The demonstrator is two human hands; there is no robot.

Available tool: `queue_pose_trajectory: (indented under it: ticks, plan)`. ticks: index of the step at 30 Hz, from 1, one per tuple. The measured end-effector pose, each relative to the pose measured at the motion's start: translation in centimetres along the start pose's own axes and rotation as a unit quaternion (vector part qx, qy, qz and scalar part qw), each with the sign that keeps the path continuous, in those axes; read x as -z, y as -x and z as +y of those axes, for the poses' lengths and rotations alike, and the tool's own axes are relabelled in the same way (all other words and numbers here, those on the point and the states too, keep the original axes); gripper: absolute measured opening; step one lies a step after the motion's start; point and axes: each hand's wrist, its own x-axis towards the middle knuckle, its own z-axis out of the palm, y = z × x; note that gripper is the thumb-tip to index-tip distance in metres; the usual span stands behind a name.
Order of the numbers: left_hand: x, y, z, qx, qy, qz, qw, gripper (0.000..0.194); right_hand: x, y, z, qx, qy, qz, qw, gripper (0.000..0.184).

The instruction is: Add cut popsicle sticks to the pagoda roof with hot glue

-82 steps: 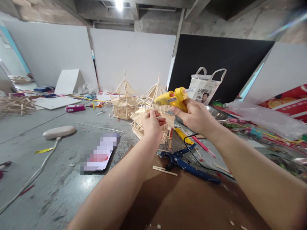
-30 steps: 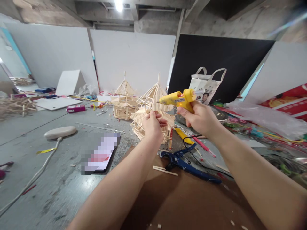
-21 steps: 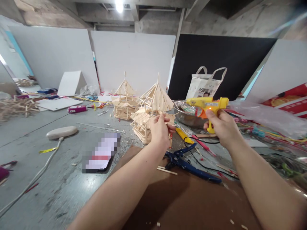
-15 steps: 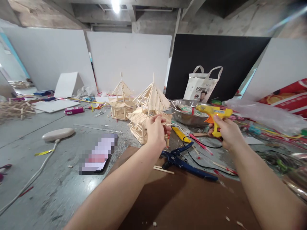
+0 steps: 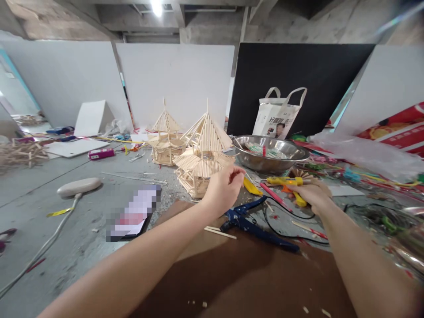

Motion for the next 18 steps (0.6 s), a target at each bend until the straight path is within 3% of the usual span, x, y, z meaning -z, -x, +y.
queue_pose_trajectory:
  ticks: [4, 7, 11, 15, 18]
  plan:
    - [2.2, 1.5, -1.3, -0.011, -0.160, -0.041, 0.986, 0.015, 1.2, -0.7, 0.5, -0.071, 0.140, -0.028, 0.987, 0.030]
    - [3.8, 2.3, -2.3, -0.012, -0.275, -0.066, 0.959, 0.014, 1.5, -1.3, 0.5, -0.070, 0.203, 0.020, 0.976, 0.026]
    - [5.1, 2.9, -2.3, 0.002, -0.381, -0.146, 0.913, 0.016, 0.2, -1.6, -1.1, -0.032, 0.357, 0.083, 0.930, 0.021]
    - [5.5, 3.6, -1.2, 0.012, -0.455, -0.271, 0.848, 0.014, -1.6, -0.7, -5.7, 0.071, 0.314, -0.043, 0.946, 0.025]
    - [5.6, 4.0, -0.7, 0.008, -0.507, -0.317, 0.801, 0.014, -3.1, 1.5, -9.8, 0.160, 0.244, -0.155, 0.944, 0.023]
